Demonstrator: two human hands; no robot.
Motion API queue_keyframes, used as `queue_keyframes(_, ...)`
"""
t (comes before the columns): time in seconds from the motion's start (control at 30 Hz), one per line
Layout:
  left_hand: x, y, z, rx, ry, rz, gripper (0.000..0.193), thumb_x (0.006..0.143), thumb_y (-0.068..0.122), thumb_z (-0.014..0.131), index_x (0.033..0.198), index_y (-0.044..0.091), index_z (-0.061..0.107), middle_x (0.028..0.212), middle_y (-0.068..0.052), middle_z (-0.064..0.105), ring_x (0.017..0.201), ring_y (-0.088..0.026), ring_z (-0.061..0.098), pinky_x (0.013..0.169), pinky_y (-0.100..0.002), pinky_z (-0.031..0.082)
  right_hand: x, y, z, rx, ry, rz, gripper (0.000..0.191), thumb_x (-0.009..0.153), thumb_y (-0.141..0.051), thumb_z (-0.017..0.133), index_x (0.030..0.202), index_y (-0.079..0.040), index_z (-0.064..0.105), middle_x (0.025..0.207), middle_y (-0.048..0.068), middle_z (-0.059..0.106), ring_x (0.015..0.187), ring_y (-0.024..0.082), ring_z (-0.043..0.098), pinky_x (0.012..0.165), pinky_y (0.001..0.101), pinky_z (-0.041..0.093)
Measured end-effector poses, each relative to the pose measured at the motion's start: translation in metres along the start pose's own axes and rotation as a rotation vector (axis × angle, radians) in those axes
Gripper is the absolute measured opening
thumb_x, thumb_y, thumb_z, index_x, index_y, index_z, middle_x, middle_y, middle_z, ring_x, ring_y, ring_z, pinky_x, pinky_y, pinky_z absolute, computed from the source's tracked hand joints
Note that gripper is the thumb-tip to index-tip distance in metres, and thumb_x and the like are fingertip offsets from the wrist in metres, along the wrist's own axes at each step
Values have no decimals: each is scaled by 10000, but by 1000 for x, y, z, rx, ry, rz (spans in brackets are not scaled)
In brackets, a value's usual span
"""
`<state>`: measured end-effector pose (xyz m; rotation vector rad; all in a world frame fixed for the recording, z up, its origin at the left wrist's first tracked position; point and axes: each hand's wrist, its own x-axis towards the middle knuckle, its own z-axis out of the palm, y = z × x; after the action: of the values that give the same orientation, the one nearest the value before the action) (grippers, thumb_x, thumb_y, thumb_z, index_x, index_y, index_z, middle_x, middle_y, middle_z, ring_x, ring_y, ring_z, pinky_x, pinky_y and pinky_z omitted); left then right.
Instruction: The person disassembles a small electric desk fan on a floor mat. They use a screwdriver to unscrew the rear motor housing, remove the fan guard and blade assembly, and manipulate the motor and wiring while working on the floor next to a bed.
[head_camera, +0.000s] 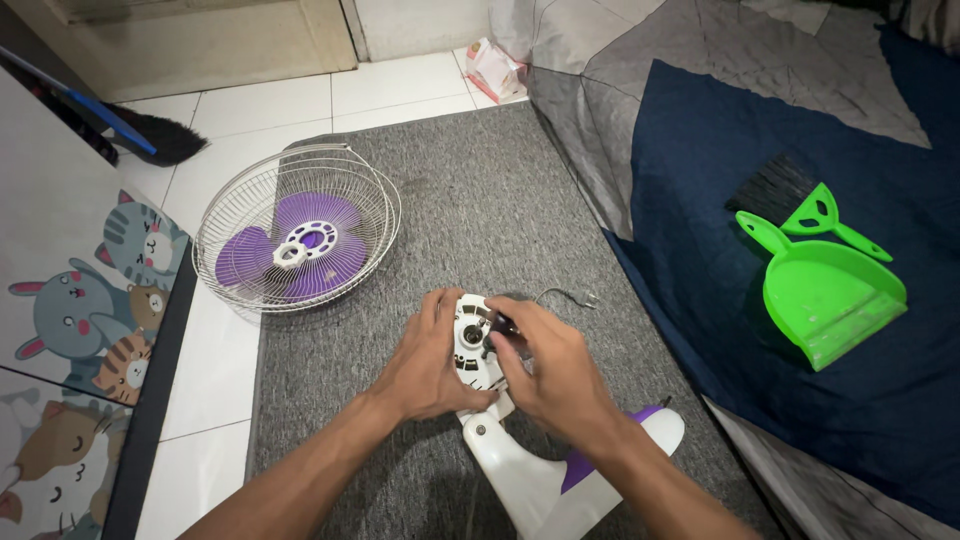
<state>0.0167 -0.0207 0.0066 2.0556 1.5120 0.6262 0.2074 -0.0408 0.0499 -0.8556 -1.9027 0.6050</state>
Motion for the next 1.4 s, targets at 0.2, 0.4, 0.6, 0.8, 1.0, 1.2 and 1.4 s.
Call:
queue_keyframes(0.2, 1, 0, -1, 28, -37, -12, 1320, 480, 368, 933, 1498, -49, 203, 1456, -233, 320, 1324, -473, 410, 1089, -530, 418, 0, -5, -2, -194, -41, -86, 424, 841, -91, 782, 1253, -53, 691, 1049, 162, 692, 887, 265, 709, 738, 348, 572)
queue_keyframes(0.4, 2, -1, 2, 56, -28, 3, 1322, 497, 394, 946, 1486, -60, 196, 1444, -252, 312, 1299, -481, 418, 1090, -535, 410, 3, -3, -4, 34, -72, 62, 363, 880, -70, 739, 1234, -39, 668, 1023, 100, 711, 891, 205, 761, 785, 317, 619)
queue_keyframes(0.6, 1, 0, 1, 38, -15, 16, 1289, 483, 378, 930, 1478, -51, 232, 1408, -237, 362, 1285, -467, 453, 1082, -519, 435, 2, -1, -1, -150, -26, -6, 365, 819, -93, 819, 1159, -32, 702, 1041, 145, 705, 883, 263, 733, 753, 345, 577)
queue_keyframes(0.8, 0, 2, 0, 40, -13, 21, 1269, 502, 382, 932, 1480, -37, 241, 1410, -244, 357, 1276, -480, 451, 1078, -531, 430, 1, -1, -1, 140, -55, 71, 374, 919, -57, 683, 1284, -13, 612, 1151, 109, 734, 1008, 230, 758, 864, 333, 597)
queue_keyframes(1.0, 0, 2, 0, 49, -19, -12, 1299, 504, 397, 928, 1488, -51, 208, 1442, -249, 329, 1259, -486, 456, 1068, -529, 435, -2, -2, 4, -178, -36, 133, 405, 866, -100, 796, 1261, -96, 707, 999, 126, 698, 834, 240, 720, 753, 343, 574)
queue_keyframes(1.2, 0, 1, 0, 48, -20, -5, 1310, 504, 391, 927, 1497, -66, 206, 1440, -243, 335, 1273, -475, 457, 1083, -527, 432, -4, 0, 3, 70, -9, 65, 429, 912, -10, 630, 1336, -49, 584, 1088, 91, 695, 951, 215, 730, 818, 324, 591)
queue_keyframes(1.4, 0, 2, 1, 48, -39, -47, 1319, 492, 380, 930, 1498, -61, 199, 1442, -235, 329, 1283, -473, 447, 1079, -525, 437, -4, 0, 3, -218, -64, 195, 404, 919, -115, 757, 1316, -150, 688, 981, 109, 716, 861, 236, 723, 778, 347, 572)
